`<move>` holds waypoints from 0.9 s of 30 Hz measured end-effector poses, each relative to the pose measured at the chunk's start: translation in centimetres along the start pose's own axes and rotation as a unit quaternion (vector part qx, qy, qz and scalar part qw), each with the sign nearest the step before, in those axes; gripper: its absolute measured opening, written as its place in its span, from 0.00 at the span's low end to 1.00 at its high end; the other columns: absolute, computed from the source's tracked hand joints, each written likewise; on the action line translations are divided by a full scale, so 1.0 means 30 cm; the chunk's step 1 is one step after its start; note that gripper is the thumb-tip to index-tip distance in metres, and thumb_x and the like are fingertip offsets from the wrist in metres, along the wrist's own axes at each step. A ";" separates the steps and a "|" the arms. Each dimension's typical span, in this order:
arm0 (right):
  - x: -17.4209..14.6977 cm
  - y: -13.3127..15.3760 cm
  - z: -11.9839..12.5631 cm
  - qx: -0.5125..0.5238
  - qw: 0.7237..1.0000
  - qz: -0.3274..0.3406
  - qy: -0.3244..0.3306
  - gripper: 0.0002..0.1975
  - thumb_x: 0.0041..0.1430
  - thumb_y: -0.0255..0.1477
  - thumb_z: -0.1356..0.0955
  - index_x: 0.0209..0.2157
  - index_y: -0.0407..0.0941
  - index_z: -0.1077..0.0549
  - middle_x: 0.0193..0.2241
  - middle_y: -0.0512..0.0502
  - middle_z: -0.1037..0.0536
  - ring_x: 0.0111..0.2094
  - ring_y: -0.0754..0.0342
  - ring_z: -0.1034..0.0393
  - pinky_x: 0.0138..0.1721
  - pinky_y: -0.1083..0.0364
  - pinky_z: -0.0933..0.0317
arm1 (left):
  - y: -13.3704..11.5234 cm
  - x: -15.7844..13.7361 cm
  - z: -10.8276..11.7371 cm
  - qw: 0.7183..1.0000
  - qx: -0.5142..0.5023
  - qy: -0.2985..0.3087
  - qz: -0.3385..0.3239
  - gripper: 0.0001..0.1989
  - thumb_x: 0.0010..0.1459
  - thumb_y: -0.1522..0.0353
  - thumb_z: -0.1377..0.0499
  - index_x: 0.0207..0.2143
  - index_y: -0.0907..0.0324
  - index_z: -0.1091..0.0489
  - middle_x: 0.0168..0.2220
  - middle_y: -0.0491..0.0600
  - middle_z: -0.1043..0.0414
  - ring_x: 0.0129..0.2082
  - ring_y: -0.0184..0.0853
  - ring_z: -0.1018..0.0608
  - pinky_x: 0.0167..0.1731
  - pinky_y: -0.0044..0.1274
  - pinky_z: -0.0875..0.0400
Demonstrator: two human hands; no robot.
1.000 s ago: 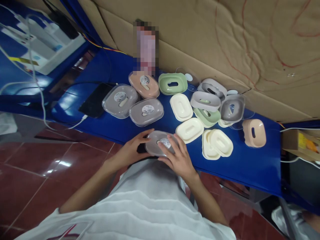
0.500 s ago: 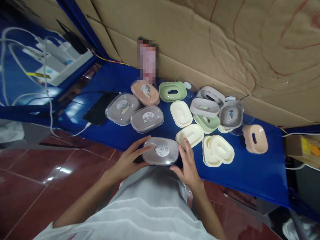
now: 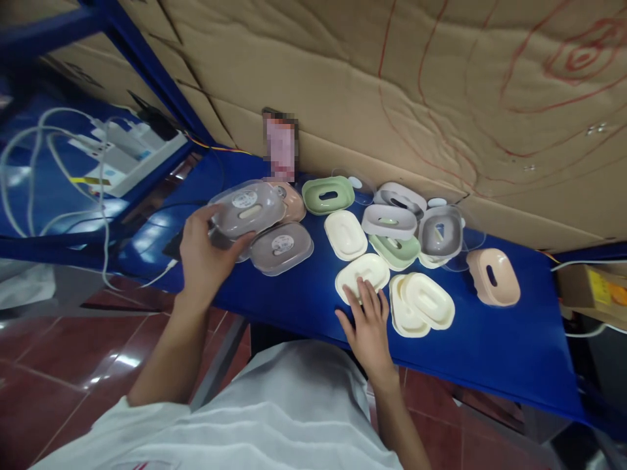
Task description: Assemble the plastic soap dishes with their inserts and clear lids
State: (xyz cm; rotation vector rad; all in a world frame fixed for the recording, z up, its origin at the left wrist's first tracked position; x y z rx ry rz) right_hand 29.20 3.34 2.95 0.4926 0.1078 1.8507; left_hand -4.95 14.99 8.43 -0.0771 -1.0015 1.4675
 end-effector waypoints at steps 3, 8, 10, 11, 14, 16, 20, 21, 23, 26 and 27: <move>-0.016 0.007 0.032 0.020 0.999 0.005 -0.039 0.16 0.74 0.30 0.31 0.61 0.52 0.25 0.66 0.41 0.26 0.67 0.42 0.31 0.69 0.36 0.45 | 0.002 0.026 -0.024 1.000 0.009 0.025 0.012 0.38 0.59 0.57 0.27 0.66 0.57 0.36 0.64 0.61 0.31 0.66 0.54 0.28 0.65 0.45 0.30; -0.034 0.023 0.084 0.152 0.986 -0.006 -0.066 0.14 0.71 0.27 0.29 0.55 0.53 0.22 0.60 0.43 0.21 0.61 0.44 0.25 0.64 0.40 0.37 | -0.124 -0.055 0.050 0.997 0.029 -0.020 -0.074 0.40 0.62 0.63 0.28 0.71 0.55 0.42 0.72 0.63 0.43 0.74 0.57 0.38 0.70 0.51 0.37; -0.035 0.003 0.110 0.263 0.958 -0.052 -0.102 0.10 0.72 0.28 0.30 0.52 0.51 0.23 0.59 0.41 0.20 0.60 0.44 0.24 0.60 0.42 0.31 | -0.249 -0.148 0.070 0.983 0.008 -0.036 -0.182 0.29 0.64 0.71 0.32 0.65 0.51 0.34 0.66 0.57 0.33 0.68 0.50 0.29 0.64 0.44 0.28; -0.034 -0.009 0.120 0.313 0.939 -0.076 -0.120 0.08 0.73 0.28 0.31 0.51 0.51 0.24 0.57 0.40 0.20 0.60 0.44 0.24 0.58 0.42 0.29 | -0.315 -0.206 0.031 0.970 -0.016 0.032 -0.241 0.26 0.64 0.74 0.34 0.63 0.51 0.32 0.64 0.56 0.30 0.66 0.46 0.26 0.62 0.40 0.25; -0.016 0.000 0.127 0.357 0.924 -0.081 -0.110 0.08 0.73 0.28 0.32 0.51 0.50 0.25 0.54 0.40 0.18 0.57 0.45 0.22 0.55 0.43 0.26 | -0.454 -0.388 -0.079 0.911 -0.072 0.214 -0.345 0.23 0.65 0.70 0.33 0.61 0.53 0.31 0.64 0.60 0.30 0.68 0.50 0.28 0.63 0.43 0.26; 0.000 0.050 0.113 0.299 0.954 -0.013 -0.035 0.10 0.72 0.27 0.30 0.53 0.51 0.24 0.53 0.42 0.17 0.56 0.45 0.22 0.60 0.40 0.28 | -0.482 -0.440 -0.099 0.905 -0.100 0.227 -0.346 0.23 0.66 0.67 0.34 0.62 0.55 0.32 0.65 0.62 0.30 0.70 0.51 0.30 0.64 0.45 0.28; -0.011 0.083 0.091 0.181 0.972 0.113 0.095 0.15 0.72 0.25 0.32 0.56 0.52 0.22 0.57 0.44 0.18 0.65 0.45 0.27 0.67 0.38 0.33 | -0.456 -0.459 -0.141 0.900 -0.086 0.264 -0.336 0.22 0.68 0.68 0.38 0.63 0.55 0.31 0.67 0.60 0.31 0.71 0.50 0.32 0.69 0.48 0.36; -0.005 0.065 0.096 0.159 0.973 0.127 0.109 0.18 0.72 0.23 0.34 0.58 0.52 0.22 0.61 0.44 0.21 0.68 0.45 0.31 0.67 0.37 0.33 | -0.446 -0.462 -0.154 0.893 -0.073 0.282 -0.343 0.20 0.68 0.70 0.39 0.62 0.55 0.30 0.67 0.58 0.29 0.71 0.50 0.31 0.70 0.49 0.39; 0.037 0.001 0.120 0.111 0.978 0.135 0.113 0.26 0.71 0.19 0.38 0.63 0.53 0.25 0.68 0.44 0.28 0.73 0.45 0.39 0.69 0.35 0.35 | -0.427 -0.470 -0.179 0.878 -0.046 0.313 -0.359 0.18 0.68 0.74 0.41 0.59 0.56 0.28 0.63 0.56 0.25 0.66 0.48 0.27 0.69 0.47 0.38; 0.184 -0.152 0.183 0.013 0.995 0.088 0.050 0.29 0.72 0.20 0.39 0.70 0.51 0.33 0.72 0.42 0.34 0.75 0.42 0.44 0.72 0.32 0.42 | -0.421 -0.491 -0.209 0.866 -0.013 0.325 -0.379 0.18 0.68 0.78 0.43 0.56 0.58 0.26 0.55 0.55 0.20 0.55 0.44 0.20 0.57 0.39 0.29; 0.244 -0.205 0.201 -0.027 0.997 0.066 0.026 0.28 0.74 0.23 0.39 0.71 0.48 0.34 0.72 0.39 0.34 0.75 0.41 0.44 0.72 0.32 0.44 | -0.428 -0.501 -0.216 0.865 -0.007 0.322 -0.385 0.17 0.68 0.79 0.43 0.56 0.59 0.26 0.53 0.55 0.19 0.52 0.43 0.19 0.53 0.37 0.28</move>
Point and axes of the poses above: each hand's wrist, its own x-axis towards the middle knuckle, its own z-axis out of the back of the hand, y = z × x, the point moved 9 cm from there along x, towards the middle knuckle
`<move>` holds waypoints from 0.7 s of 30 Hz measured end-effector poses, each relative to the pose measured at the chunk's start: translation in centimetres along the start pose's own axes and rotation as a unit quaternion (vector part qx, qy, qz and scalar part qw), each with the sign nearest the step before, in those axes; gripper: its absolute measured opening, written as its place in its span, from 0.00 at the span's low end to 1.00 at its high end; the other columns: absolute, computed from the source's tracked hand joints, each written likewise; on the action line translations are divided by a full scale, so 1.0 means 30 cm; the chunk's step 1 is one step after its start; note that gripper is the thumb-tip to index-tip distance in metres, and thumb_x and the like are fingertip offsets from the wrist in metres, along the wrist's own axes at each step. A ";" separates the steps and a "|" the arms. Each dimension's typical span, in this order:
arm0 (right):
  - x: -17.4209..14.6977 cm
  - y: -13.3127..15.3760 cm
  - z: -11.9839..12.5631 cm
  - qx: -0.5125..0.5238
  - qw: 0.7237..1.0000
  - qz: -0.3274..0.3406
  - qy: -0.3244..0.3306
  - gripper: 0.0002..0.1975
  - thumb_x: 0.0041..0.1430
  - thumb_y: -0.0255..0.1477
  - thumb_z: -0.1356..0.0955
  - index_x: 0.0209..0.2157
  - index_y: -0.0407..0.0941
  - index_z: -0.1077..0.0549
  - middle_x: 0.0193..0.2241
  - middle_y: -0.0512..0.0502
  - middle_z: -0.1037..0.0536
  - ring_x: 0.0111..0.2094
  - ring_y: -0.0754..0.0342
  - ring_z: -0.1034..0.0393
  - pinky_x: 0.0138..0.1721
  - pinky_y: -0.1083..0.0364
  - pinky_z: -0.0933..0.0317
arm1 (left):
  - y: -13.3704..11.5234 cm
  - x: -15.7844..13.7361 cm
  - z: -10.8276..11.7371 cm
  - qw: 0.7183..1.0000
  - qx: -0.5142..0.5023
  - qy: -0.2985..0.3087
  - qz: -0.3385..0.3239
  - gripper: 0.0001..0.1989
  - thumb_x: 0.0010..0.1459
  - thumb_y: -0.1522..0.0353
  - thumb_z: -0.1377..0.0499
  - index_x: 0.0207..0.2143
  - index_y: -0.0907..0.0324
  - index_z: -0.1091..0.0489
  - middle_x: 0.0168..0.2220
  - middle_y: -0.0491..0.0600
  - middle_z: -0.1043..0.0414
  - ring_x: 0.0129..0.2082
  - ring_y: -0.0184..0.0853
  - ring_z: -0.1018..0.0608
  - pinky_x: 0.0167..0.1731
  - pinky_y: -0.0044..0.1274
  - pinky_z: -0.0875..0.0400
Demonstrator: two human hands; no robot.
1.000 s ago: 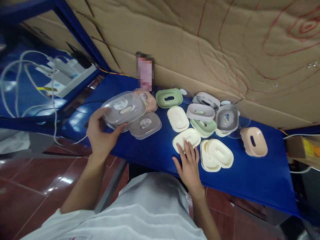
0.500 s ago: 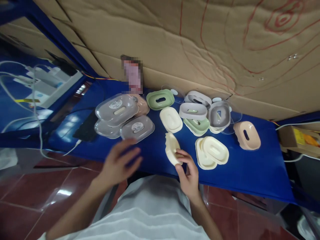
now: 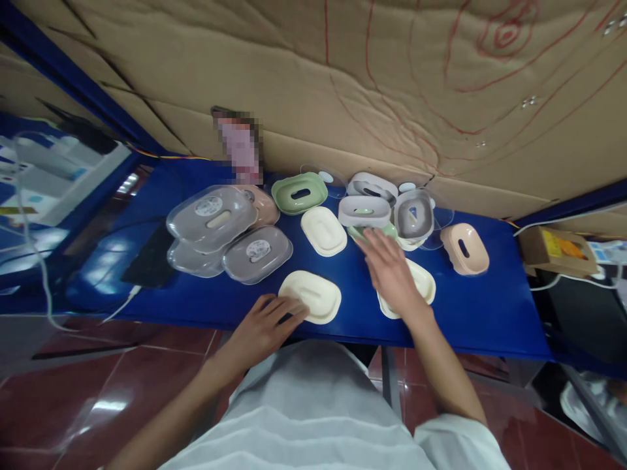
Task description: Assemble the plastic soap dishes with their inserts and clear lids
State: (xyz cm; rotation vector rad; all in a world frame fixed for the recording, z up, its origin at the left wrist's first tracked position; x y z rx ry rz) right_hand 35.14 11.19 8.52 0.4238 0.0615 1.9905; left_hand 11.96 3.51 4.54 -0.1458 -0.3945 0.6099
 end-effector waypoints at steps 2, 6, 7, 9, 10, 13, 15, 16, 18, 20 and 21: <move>0.100 -0.105 0.021 -0.067 0.997 -0.041 -0.028 0.25 0.75 0.28 0.38 0.71 0.42 0.34 0.70 0.34 0.30 0.73 0.37 0.41 0.71 0.32 0.46 | -0.029 0.011 -0.015 1.000 0.007 -0.014 -0.007 0.15 0.69 0.77 0.42 0.56 0.59 0.26 0.53 0.54 0.19 0.50 0.42 0.19 0.47 0.34 0.28; 0.209 -0.182 0.031 -0.124 0.989 -0.070 -0.036 0.18 0.75 0.33 0.35 0.58 0.41 0.22 0.55 0.34 0.18 0.60 0.38 0.28 0.69 0.32 0.48 | -0.061 0.023 -0.023 0.998 0.004 -0.060 0.014 0.15 0.70 0.73 0.39 0.57 0.57 0.26 0.56 0.55 0.20 0.48 0.41 0.19 0.45 0.32 0.28; 0.205 -0.165 0.040 -0.125 0.989 -0.065 -0.043 0.16 0.75 0.34 0.34 0.56 0.42 0.21 0.52 0.36 0.17 0.57 0.39 0.26 0.70 0.33 0.49 | -0.056 0.020 -0.019 0.997 0.005 -0.070 0.028 0.16 0.70 0.72 0.38 0.58 0.55 0.27 0.56 0.55 0.21 0.48 0.42 0.19 0.46 0.33 0.27; 0.152 -0.087 0.063 -0.119 0.990 -0.043 -0.069 0.15 0.75 0.36 0.33 0.55 0.46 0.20 0.49 0.40 0.17 0.54 0.42 0.25 0.70 0.35 0.49 | -0.035 0.006 -0.001 0.994 0.009 -0.092 0.055 0.19 0.70 0.70 0.37 0.62 0.52 0.28 0.58 0.57 0.23 0.51 0.44 0.19 0.50 0.36 0.27; 0.108 -0.030 0.071 -0.110 0.990 -0.026 -0.082 0.15 0.74 0.36 0.32 0.57 0.48 0.21 0.49 0.41 0.17 0.54 0.43 0.25 0.70 0.36 0.48 | -0.020 -0.005 0.013 0.992 0.010 -0.104 0.065 0.22 0.69 0.69 0.36 0.63 0.51 0.29 0.60 0.58 0.24 0.53 0.45 0.20 0.53 0.38 0.26; -0.052 0.183 0.045 -0.046 0.994 0.056 -0.085 0.16 0.72 0.30 0.29 0.58 0.54 0.22 0.47 0.46 0.17 0.52 0.47 0.23 0.67 0.41 0.42 | 0.023 -0.035 0.058 0.986 0.002 -0.146 0.077 0.27 0.66 0.70 0.33 0.66 0.50 0.32 0.65 0.61 0.29 0.62 0.50 0.23 0.59 0.42 0.28; -0.143 0.298 -0.013 0.012 0.995 0.087 -0.054 0.17 0.72 0.28 0.29 0.59 0.54 0.23 0.46 0.48 0.17 0.50 0.49 0.22 0.68 0.42 0.41 | 0.044 -0.038 0.064 0.988 -0.006 -0.138 0.069 0.29 0.66 0.71 0.33 0.67 0.49 0.33 0.68 0.61 0.32 0.67 0.51 0.27 0.63 0.42 0.30; -0.176 0.334 -0.044 0.028 0.995 0.086 -0.041 0.18 0.72 0.27 0.30 0.60 0.55 0.23 0.46 0.48 0.17 0.51 0.50 0.22 0.67 0.42 0.41 | 0.048 -0.034 0.059 0.991 -0.011 -0.121 0.058 0.28 0.67 0.71 0.34 0.67 0.49 0.33 0.68 0.59 0.31 0.69 0.50 0.28 0.65 0.42 0.31; -0.214 0.368 -0.099 0.042 0.996 0.071 -0.021 0.19 0.73 0.27 0.31 0.61 0.55 0.24 0.48 0.47 0.16 0.53 0.50 0.23 0.67 0.42 0.40 | 0.047 -0.022 0.040 0.996 -0.025 -0.081 0.030 0.24 0.69 0.71 0.36 0.65 0.51 0.30 0.67 0.56 0.27 0.70 0.47 0.28 0.67 0.41 0.33; -0.223 0.365 -0.130 0.040 0.997 0.059 -0.014 0.19 0.73 0.27 0.31 0.62 0.54 0.25 0.49 0.46 0.16 0.55 0.49 0.23 0.67 0.42 0.40 | 0.042 -0.014 0.026 0.998 -0.033 -0.057 0.009 0.19 0.71 0.71 0.38 0.62 0.53 0.27 0.64 0.54 0.24 0.69 0.45 0.27 0.67 0.39 0.32; -0.222 0.357 -0.138 0.039 0.997 0.057 -0.013 0.19 0.74 0.28 0.31 0.63 0.54 0.25 0.50 0.45 0.17 0.56 0.49 0.24 0.66 0.42 0.39 | 0.040 -0.012 0.022 0.998 -0.033 -0.052 0.005 0.18 0.71 0.71 0.39 0.62 0.54 0.27 0.64 0.54 0.24 0.68 0.44 0.27 0.66 0.38 0.31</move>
Point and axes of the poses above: each hand's wrist, its own x-axis towards the middle knuckle, its own z-axis out of the back of the hand, y = z × x, the point moved 9 cm from there along x, towards the middle knuckle
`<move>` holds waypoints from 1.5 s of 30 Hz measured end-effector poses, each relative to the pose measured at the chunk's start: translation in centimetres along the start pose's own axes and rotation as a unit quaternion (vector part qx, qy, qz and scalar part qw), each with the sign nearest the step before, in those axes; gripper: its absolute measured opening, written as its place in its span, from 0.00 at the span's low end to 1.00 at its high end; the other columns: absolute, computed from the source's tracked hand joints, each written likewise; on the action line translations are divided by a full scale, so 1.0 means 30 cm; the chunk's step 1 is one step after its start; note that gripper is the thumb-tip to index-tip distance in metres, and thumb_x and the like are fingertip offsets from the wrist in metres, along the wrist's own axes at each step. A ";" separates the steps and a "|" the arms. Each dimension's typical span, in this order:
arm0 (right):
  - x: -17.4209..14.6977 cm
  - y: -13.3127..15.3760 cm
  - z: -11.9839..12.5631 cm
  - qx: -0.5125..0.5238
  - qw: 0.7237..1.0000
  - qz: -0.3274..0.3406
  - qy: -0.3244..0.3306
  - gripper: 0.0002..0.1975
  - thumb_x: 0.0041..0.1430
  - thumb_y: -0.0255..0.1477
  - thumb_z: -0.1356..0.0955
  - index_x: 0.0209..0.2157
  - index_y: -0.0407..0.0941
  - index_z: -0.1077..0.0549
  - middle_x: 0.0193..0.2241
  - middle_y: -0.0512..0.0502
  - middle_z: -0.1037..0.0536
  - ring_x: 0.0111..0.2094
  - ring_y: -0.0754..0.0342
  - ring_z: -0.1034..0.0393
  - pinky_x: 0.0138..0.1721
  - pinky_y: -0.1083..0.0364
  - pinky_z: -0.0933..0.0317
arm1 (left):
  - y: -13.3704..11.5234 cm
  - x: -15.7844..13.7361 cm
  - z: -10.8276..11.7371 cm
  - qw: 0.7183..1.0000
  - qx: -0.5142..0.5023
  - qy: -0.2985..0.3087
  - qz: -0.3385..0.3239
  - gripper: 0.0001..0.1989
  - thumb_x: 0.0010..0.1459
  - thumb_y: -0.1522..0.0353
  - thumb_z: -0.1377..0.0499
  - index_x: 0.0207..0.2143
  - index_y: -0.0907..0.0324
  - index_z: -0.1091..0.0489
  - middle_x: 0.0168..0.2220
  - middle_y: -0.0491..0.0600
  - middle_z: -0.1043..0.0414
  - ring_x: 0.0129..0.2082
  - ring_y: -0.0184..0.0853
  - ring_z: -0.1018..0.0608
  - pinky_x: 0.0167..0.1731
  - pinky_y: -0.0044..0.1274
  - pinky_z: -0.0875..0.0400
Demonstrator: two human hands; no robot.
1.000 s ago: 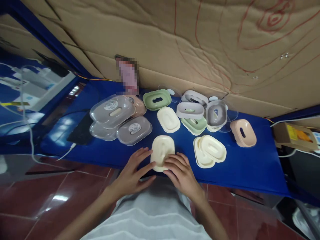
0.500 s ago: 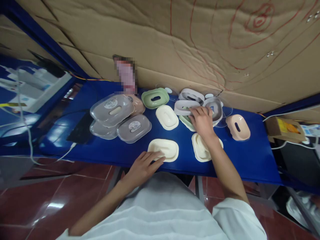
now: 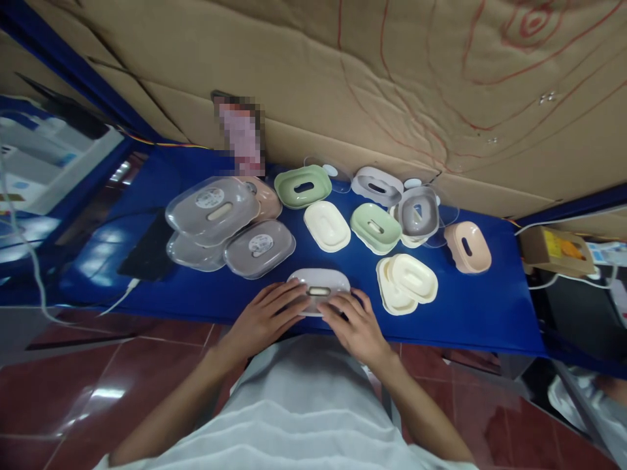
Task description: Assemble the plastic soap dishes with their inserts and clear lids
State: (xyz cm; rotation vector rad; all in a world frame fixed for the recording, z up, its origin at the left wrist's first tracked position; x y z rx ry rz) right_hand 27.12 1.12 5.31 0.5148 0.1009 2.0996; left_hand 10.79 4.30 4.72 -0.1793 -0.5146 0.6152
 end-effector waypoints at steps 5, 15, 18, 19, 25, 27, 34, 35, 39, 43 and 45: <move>-0.006 -0.028 0.000 -0.012 1.000 0.023 -0.015 0.19 0.74 0.29 0.30 0.63 0.49 0.25 0.55 0.41 0.17 0.61 0.47 0.25 0.62 0.45 0.34 | -0.010 -0.005 -0.032 1.000 0.003 0.010 -0.005 0.20 0.71 0.72 0.39 0.64 0.58 0.29 0.67 0.56 0.27 0.71 0.46 0.30 0.67 0.39 0.31; 0.286 -0.218 0.127 -0.104 0.995 0.004 -0.008 0.23 0.77 0.34 0.36 0.69 0.48 0.32 0.64 0.39 0.23 0.66 0.43 0.29 0.65 0.41 0.40 | 0.006 0.013 -0.034 0.998 -0.056 -0.008 0.018 0.16 0.71 0.72 0.40 0.59 0.56 0.25 0.64 0.56 0.24 0.70 0.44 0.28 0.66 0.38 0.28; 0.561 -0.368 0.156 -0.178 0.982 -0.058 -0.033 0.28 0.77 0.34 0.38 0.72 0.40 0.38 0.69 0.30 0.30 0.69 0.36 0.37 0.68 0.35 0.46 | 0.008 0.014 -0.032 0.998 -0.064 -0.011 0.020 0.16 0.71 0.72 0.40 0.59 0.56 0.25 0.64 0.55 0.25 0.71 0.43 0.29 0.66 0.38 0.28; 0.646 -0.409 0.144 -0.197 0.977 -0.077 -0.028 0.29 0.76 0.32 0.37 0.73 0.37 0.40 0.68 0.27 0.31 0.69 0.34 0.37 0.68 0.33 0.48 | 0.008 0.013 -0.031 0.997 -0.067 -0.013 0.021 0.16 0.71 0.72 0.40 0.59 0.56 0.25 0.64 0.55 0.25 0.71 0.43 0.29 0.66 0.38 0.27; 0.853 -0.505 0.085 -0.249 0.954 -0.170 0.002 0.21 0.75 0.26 0.41 0.63 0.34 0.29 0.52 0.27 0.22 0.57 0.33 0.30 0.60 0.32 0.42 | 0.015 0.002 -0.007 0.995 -0.073 -0.048 0.048 0.12 0.70 0.70 0.38 0.54 0.57 0.25 0.62 0.57 0.24 0.68 0.45 0.27 0.64 0.40 0.25; 0.790 -0.472 0.131 -0.247 0.956 -0.158 -0.032 0.20 0.77 0.27 0.43 0.57 0.38 0.24 0.51 0.30 0.22 0.56 0.35 0.29 0.58 0.34 0.39 | 0.023 -0.003 0.002 0.994 -0.074 -0.056 0.064 0.10 0.69 0.67 0.36 0.51 0.57 0.25 0.64 0.59 0.27 0.68 0.48 0.27 0.63 0.42 0.25; 0.254 -0.223 0.209 -0.131 0.984 -0.035 -0.118 0.22 0.75 0.26 0.40 0.64 0.51 0.25 0.57 0.38 0.22 0.62 0.41 0.27 0.60 0.40 0.30 | 0.083 -0.020 -0.001 0.977 -0.144 -0.070 0.137 0.24 0.66 0.65 0.32 0.61 0.57 0.32 0.74 0.65 0.44 0.73 0.52 0.34 0.66 0.44 0.27; 0.189 -0.183 0.184 -0.107 0.989 -0.015 -0.101 0.23 0.75 0.25 0.38 0.65 0.53 0.26 0.57 0.39 0.21 0.63 0.41 0.27 0.62 0.40 0.30 | 0.096 -0.022 -0.009 0.973 -0.158 -0.067 0.155 0.31 0.65 0.64 0.31 0.66 0.56 0.37 0.74 0.66 0.46 0.74 0.52 0.35 0.67 0.44 0.28; 0.052 -0.060 0.081 -0.009 0.997 0.070 -0.020 0.27 0.74 0.24 0.34 0.70 0.55 0.33 0.63 0.43 0.22 0.67 0.43 0.30 0.71 0.36 0.38 | 0.123 -0.018 -0.045 0.960 -0.201 -0.037 0.190 0.50 0.64 0.61 0.30 0.78 0.51 0.57 0.76 0.64 0.46 0.75 0.52 0.37 0.70 0.46 0.33; 0.052 -0.027 0.019 0.043 0.991 0.114 0.054 0.30 0.71 0.36 0.28 0.70 0.49 0.33 0.68 0.38 0.28 0.73 0.41 0.40 0.74 0.34 0.44 | 0.130 -0.013 -0.061 0.956 -0.220 -0.010 0.195 0.52 0.65 0.61 0.30 0.79 0.46 0.61 0.75 0.60 0.44 0.74 0.51 0.36 0.70 0.44 0.33; 0.064 -0.032 0.006 0.041 0.990 0.118 0.073 0.33 0.69 0.38 0.27 0.71 0.48 0.34 0.69 0.37 0.30 0.75 0.40 0.43 0.74 0.34 0.43 | 0.130 -0.014 -0.059 0.955 -0.227 -0.011 0.192 0.51 0.65 0.62 0.31 0.78 0.45 0.59 0.75 0.59 0.43 0.74 0.50 0.35 0.70 0.44 0.33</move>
Point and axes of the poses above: each hand's wrist, its own x-axis towards the middle knuckle, its own z-axis out of the back of the hand, y = z × x, the point moved 9 cm from there along x, towards the middle knuckle
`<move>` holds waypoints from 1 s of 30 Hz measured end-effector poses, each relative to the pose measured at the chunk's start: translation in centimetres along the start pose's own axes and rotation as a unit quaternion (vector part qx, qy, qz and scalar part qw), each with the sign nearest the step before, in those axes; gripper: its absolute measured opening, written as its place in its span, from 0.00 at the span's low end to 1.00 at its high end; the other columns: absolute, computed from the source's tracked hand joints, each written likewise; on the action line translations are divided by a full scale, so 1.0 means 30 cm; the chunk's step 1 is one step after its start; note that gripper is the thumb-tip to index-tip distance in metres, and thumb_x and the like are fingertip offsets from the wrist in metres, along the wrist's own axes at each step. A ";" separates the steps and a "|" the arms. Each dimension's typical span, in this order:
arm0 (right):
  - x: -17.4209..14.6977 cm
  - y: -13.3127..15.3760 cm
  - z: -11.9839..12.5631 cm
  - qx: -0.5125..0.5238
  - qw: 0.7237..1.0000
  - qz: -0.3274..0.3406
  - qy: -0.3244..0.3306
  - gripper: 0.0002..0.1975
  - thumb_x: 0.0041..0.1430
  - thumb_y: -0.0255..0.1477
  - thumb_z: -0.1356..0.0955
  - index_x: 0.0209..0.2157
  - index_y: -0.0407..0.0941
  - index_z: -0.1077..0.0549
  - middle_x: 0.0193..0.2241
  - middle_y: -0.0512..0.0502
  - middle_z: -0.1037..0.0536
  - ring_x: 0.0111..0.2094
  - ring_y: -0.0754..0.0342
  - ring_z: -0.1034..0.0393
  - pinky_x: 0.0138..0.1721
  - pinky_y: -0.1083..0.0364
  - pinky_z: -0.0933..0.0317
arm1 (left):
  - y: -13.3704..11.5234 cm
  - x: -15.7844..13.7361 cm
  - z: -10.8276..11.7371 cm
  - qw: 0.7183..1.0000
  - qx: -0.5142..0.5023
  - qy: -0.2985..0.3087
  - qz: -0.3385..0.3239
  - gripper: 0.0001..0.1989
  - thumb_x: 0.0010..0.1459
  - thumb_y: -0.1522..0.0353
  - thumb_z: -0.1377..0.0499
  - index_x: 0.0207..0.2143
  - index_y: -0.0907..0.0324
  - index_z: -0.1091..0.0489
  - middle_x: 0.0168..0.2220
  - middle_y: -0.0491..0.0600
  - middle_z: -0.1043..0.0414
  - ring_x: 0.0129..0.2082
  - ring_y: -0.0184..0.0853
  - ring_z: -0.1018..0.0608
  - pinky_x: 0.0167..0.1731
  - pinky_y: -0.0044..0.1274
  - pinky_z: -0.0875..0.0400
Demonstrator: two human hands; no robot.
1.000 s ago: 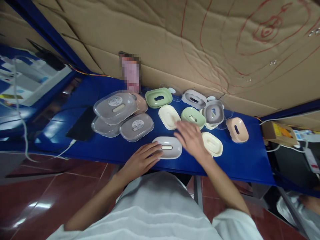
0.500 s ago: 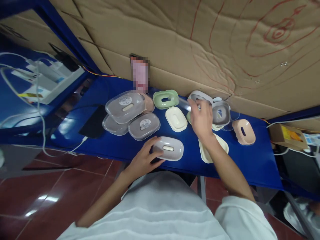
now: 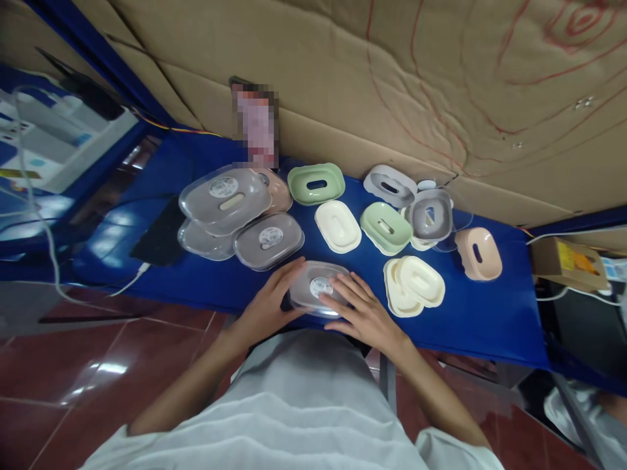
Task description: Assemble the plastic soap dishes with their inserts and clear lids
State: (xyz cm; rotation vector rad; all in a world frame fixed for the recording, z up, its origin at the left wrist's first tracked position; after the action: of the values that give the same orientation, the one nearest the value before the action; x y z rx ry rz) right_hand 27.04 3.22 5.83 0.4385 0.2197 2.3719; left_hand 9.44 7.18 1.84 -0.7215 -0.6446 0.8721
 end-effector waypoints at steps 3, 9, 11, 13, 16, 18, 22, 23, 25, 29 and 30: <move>0.008 -0.015 -0.003 -0.004 1.000 0.001 0.012 0.33 0.71 0.35 0.28 0.73 0.50 0.36 0.71 0.38 0.32 0.76 0.40 0.46 0.74 0.34 0.42 | -0.003 -0.004 0.007 1.000 -0.006 -0.005 -0.003 0.51 0.64 0.64 0.30 0.78 0.43 0.58 0.74 0.58 0.42 0.74 0.49 0.35 0.70 0.44 0.33; 0.005 -0.034 -0.012 0.000 1.000 0.012 0.021 0.32 0.73 0.30 0.30 0.74 0.50 0.39 0.73 0.40 0.35 0.77 0.38 0.51 0.74 0.32 0.44 | -0.010 -0.010 0.005 1.000 0.006 0.010 -0.003 0.51 0.64 0.64 0.30 0.78 0.42 0.57 0.75 0.59 0.45 0.74 0.51 0.35 0.69 0.44 0.31; 0.000 -0.040 -0.025 -0.003 1.000 0.012 0.018 0.32 0.73 0.31 0.31 0.74 0.51 0.39 0.73 0.40 0.35 0.77 0.38 0.52 0.74 0.32 0.44 | -0.013 -0.008 0.008 1.000 0.014 0.005 -0.010 0.50 0.64 0.65 0.30 0.78 0.43 0.56 0.75 0.59 0.45 0.74 0.50 0.34 0.68 0.44 0.30; -0.009 -0.046 -0.038 -0.008 1.000 0.012 0.008 0.33 0.73 0.31 0.30 0.75 0.52 0.40 0.72 0.40 0.34 0.78 0.38 0.53 0.74 0.32 0.42 | -0.021 -0.006 0.011 0.999 0.026 -0.003 -0.025 0.49 0.64 0.67 0.30 0.78 0.44 0.54 0.75 0.59 0.43 0.73 0.50 0.33 0.68 0.43 0.28; -0.021 -0.055 -0.051 -0.001 1.000 0.008 0.013 0.36 0.74 0.32 0.31 0.77 0.54 0.46 0.74 0.40 0.38 0.78 0.39 0.54 0.73 0.33 0.42 | -0.047 -0.012 0.021 0.996 0.052 -0.023 -0.062 0.44 0.64 0.68 0.30 0.76 0.46 0.47 0.73 0.61 0.40 0.71 0.49 0.31 0.66 0.43 0.27; -0.021 -0.069 -0.032 0.025 1.000 -0.001 0.004 0.38 0.76 0.36 0.34 0.79 0.54 0.54 0.77 0.40 0.46 0.78 0.39 0.56 0.73 0.32 0.41 | -0.070 -0.027 0.042 0.993 0.071 -0.047 -0.083 0.41 0.65 0.67 0.31 0.75 0.48 0.44 0.72 0.62 0.39 0.71 0.50 0.30 0.65 0.43 0.26; 0.013 -0.141 0.062 0.065 0.992 -0.080 -0.074 0.36 0.79 0.39 0.41 0.80 0.52 0.60 0.79 0.42 0.52 0.78 0.40 0.55 0.73 0.33 0.43 | -0.107 -0.074 0.138 0.983 0.112 -0.124 -0.078 0.36 0.66 0.68 0.32 0.73 0.50 0.40 0.71 0.62 0.37 0.70 0.50 0.29 0.65 0.42 0.26; 0.030 -0.161 0.073 0.060 0.990 -0.104 -0.081 0.35 0.79 0.38 0.41 0.79 0.53 0.60 0.78 0.42 0.49 0.78 0.40 0.53 0.73 0.34 0.43 | -0.109 -0.087 0.175 0.978 0.121 -0.158 -0.066 0.36 0.65 0.67 0.31 0.72 0.49 0.39 0.71 0.61 0.37 0.69 0.49 0.28 0.64 0.41 0.25; 0.074 -0.191 0.073 0.029 0.988 -0.136 -0.073 0.35 0.79 0.36 0.40 0.79 0.54 0.58 0.77 0.42 0.45 0.77 0.41 0.50 0.74 0.35 0.44 | -0.101 -0.111 0.256 0.960 0.136 -0.241 -0.035 0.38 0.61 0.66 0.27 0.71 0.48 0.36 0.69 0.59 0.34 0.67 0.50 0.26 0.63 0.40 0.24; 0.159 -0.230 0.012 -0.050 0.983 -0.173 -0.024 0.33 0.78 0.36 0.39 0.79 0.51 0.52 0.76 0.39 0.43 0.77 0.38 0.50 0.73 0.34 0.46 | -0.047 -0.126 0.346 0.922 0.166 -0.349 0.031 0.40 0.57 0.63 0.24 0.69 0.49 0.34 0.67 0.58 0.31 0.66 0.51 0.25 0.64 0.41 0.26; 0.173 -0.232 -0.006 -0.061 0.982 -0.177 -0.012 0.33 0.78 0.37 0.39 0.78 0.50 0.51 0.76 0.38 0.43 0.77 0.38 0.50 0.73 0.34 0.47 | -0.033 -0.121 0.349 0.917 0.174 -0.357 0.044 0.40 0.57 0.62 0.24 0.69 0.50 0.34 0.67 0.58 0.31 0.66 0.52 0.26 0.64 0.41 0.27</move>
State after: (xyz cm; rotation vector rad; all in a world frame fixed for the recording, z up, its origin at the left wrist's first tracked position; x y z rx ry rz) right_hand 27.66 11.85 5.04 0.3388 0.1278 2.0169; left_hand 0.23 6.71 8.08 -0.0849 -1.0703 1.3084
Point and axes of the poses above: each hand's wrist, its own x-axis towards the middle knuckle, its own z-axis out of the back of the hand, y = z × x, the point moved 9 cm from there along x, towards the middle knuckle
